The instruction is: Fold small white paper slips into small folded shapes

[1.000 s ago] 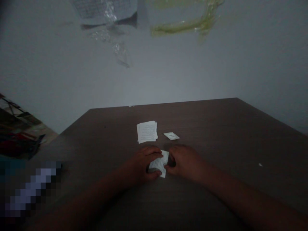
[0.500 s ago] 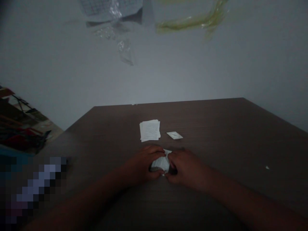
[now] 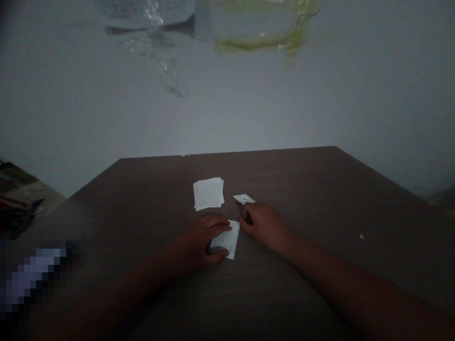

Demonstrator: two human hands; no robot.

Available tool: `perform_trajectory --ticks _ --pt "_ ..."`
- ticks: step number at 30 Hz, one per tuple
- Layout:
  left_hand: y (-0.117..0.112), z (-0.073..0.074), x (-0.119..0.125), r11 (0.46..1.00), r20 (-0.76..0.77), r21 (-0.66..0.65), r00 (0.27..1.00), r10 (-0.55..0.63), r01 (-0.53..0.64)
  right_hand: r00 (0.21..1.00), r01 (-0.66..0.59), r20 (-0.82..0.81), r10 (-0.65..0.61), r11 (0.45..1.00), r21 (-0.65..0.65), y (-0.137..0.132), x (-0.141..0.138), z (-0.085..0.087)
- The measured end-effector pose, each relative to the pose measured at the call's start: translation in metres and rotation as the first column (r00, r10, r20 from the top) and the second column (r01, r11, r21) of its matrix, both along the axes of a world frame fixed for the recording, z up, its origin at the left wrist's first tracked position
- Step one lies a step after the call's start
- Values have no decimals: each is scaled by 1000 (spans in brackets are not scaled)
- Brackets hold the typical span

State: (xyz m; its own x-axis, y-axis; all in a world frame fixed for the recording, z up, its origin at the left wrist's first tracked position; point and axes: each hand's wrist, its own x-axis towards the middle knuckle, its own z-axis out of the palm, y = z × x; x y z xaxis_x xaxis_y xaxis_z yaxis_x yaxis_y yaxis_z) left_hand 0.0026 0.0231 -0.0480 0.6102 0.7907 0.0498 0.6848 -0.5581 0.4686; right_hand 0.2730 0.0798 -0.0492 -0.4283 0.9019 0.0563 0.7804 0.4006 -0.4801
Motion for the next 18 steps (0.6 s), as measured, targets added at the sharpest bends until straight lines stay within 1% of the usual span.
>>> perform_trajectory --ticks 2,5,9,15,18 --pt "0 0 -1 1000 -4 5 1000 1 -1 999 -25 -19 25 999 27 0 2 -2" --pt "-1 0 -2 1000 -13 9 1000 6 -5 995 -93 -35 96 993 74 0 5 -5" --pt "-2 2 -3 999 -29 -22 999 42 -42 982 -171 -71 178 981 88 -2 6 -8" --pt "-2 7 0 994 -25 -73 996 84 -86 981 -176 -70 182 981 79 -8 5 -9" --pt "-2 7 1 993 -19 -67 995 97 -98 983 -168 -64 172 984 67 -9 5 -9"
